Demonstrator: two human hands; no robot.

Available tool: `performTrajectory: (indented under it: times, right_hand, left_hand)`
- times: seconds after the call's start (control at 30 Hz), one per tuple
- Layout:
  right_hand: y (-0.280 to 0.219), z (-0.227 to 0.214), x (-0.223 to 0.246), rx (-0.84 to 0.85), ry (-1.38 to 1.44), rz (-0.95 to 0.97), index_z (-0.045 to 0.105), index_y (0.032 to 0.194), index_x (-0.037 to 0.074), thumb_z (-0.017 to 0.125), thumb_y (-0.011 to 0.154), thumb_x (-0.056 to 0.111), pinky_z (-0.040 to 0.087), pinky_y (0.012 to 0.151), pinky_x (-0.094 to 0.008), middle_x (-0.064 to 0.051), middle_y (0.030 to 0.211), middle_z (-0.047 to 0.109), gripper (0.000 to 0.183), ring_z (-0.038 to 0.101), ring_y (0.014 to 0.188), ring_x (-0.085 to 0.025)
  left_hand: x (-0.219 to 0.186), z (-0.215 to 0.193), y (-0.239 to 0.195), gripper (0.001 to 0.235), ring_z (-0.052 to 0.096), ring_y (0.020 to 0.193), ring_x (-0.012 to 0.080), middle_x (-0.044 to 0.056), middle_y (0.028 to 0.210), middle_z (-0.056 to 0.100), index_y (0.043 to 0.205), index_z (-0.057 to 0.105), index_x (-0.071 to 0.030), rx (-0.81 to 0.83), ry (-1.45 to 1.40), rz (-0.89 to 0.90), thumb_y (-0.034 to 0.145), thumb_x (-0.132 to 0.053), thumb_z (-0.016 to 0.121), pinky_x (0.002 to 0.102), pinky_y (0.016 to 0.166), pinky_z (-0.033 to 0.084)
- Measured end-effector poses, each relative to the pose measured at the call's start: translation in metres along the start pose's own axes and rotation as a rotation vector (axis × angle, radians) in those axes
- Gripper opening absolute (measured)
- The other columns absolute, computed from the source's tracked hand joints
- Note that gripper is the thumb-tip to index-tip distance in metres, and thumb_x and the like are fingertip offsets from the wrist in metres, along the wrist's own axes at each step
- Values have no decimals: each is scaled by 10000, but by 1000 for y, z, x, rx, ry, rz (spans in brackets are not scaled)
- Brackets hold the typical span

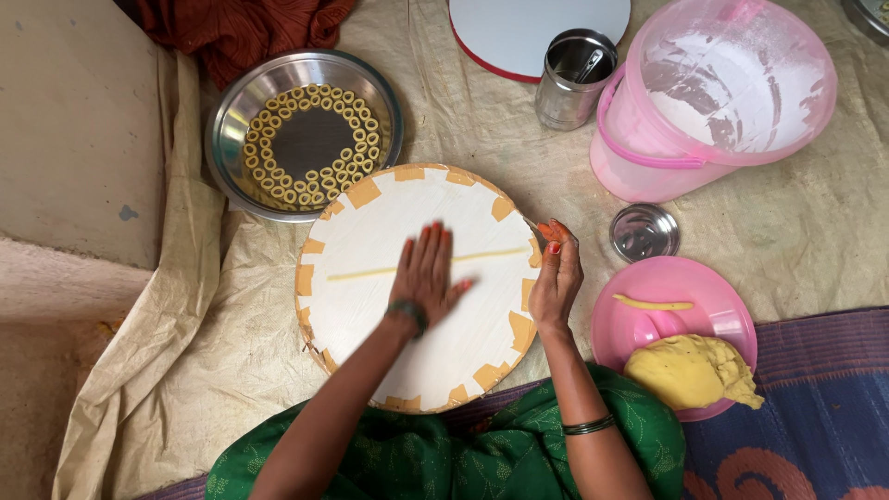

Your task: The person rolls yellow dough into thin ropes on a round board, cuts the ropes into small pieces, and forms them into rings. The rings are placed into a metal tray. The person repeats this process throughout the clip.

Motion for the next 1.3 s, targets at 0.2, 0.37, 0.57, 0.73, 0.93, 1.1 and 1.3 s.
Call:
performTrajectory:
  times: [0.2, 0.37, 0.57, 0.73, 0.93, 1.1, 1.3]
  right_hand:
    - [-3, -2, 7, -13, -23, -24, 532, 1407, -8, 382, 1128, 278, 469, 1076, -398, -191, 1373, 621, 427, 591, 1291, -300]
    - [-3, -4, 7, -22, -13, -51, 535, 1401, -14, 386, 1134, 262, 458, 1086, -404, -202, 1396, 602, 412, 575, 1309, -305]
    - [5, -5, 0, -36, 37, -3, 551, 1382, 3, 373, 1132, 296, 460, 1081, -395, -188, 1322, 654, 424, 619, 1234, -276]
    - [8, -7, -2, -50, 54, -24, 552, 1367, -11, 371, 1139, 314, 449, 1104, -395, -198, 1312, 657, 437, 619, 1238, -280]
    - [9, -15, -4, -95, 104, 0, 549, 1366, -24, 370, 1137, 351, 448, 1105, -395, -205, 1295, 662, 475, 625, 1229, -274]
    - [7, -19, -4, -115, 121, 3, 552, 1365, -22, 357, 1140, 370, 447, 1120, -395, -204, 1287, 664, 492, 623, 1232, -272]
    - [9, -15, -6, -88, 165, 3, 532, 1374, -30, 365, 1138, 381, 443, 1128, -397, -211, 1314, 646, 502, 612, 1254, -279]
  left_hand:
    - [-36, 15, -57, 941, -33, 1546, 288, 181, 1677, -57, 1605, -30, -58, 128, 7, 69, 949, -724, 80, 468, 1230, 16]
    - [-59, 10, -39, 919, -25, 1548, 297, 190, 1679, -16, 1598, -5, -29, 23, -58, 84, 973, -686, 147, 474, 1227, 16]
    - [-19, -9, 37, 882, -9, 1562, 289, 171, 1695, 18, 1604, 42, -12, -24, -55, -55, 1004, -649, 156, 477, 1246, 21]
    - [-20, -7, 38, 871, -8, 1557, 278, 165, 1690, 15, 1601, 46, -28, -44, -30, -31, 995, -650, 107, 484, 1240, 20]
    - [-55, 11, -28, 876, -15, 1561, 283, 165, 1689, -5, 1605, 18, -53, 27, -94, 65, 994, -678, 90, 481, 1242, 15]
    - [-93, 7, -39, 895, -17, 1539, 281, 174, 1678, -11, 1602, -1, -67, -32, -73, 165, 970, -680, 161, 481, 1221, 14]
    - [-115, -2, 7, 850, -25, 1552, 258, 140, 1696, -7, 1609, 15, -56, 10, -41, 106, 998, -611, 220, 512, 1229, -9]
Point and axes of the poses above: each hand's wrist, its own y-axis towards the middle knuckle, its own z-axis out of the palm, x = y × z, the point moved 9 cm from there along y, towards the middle knuckle
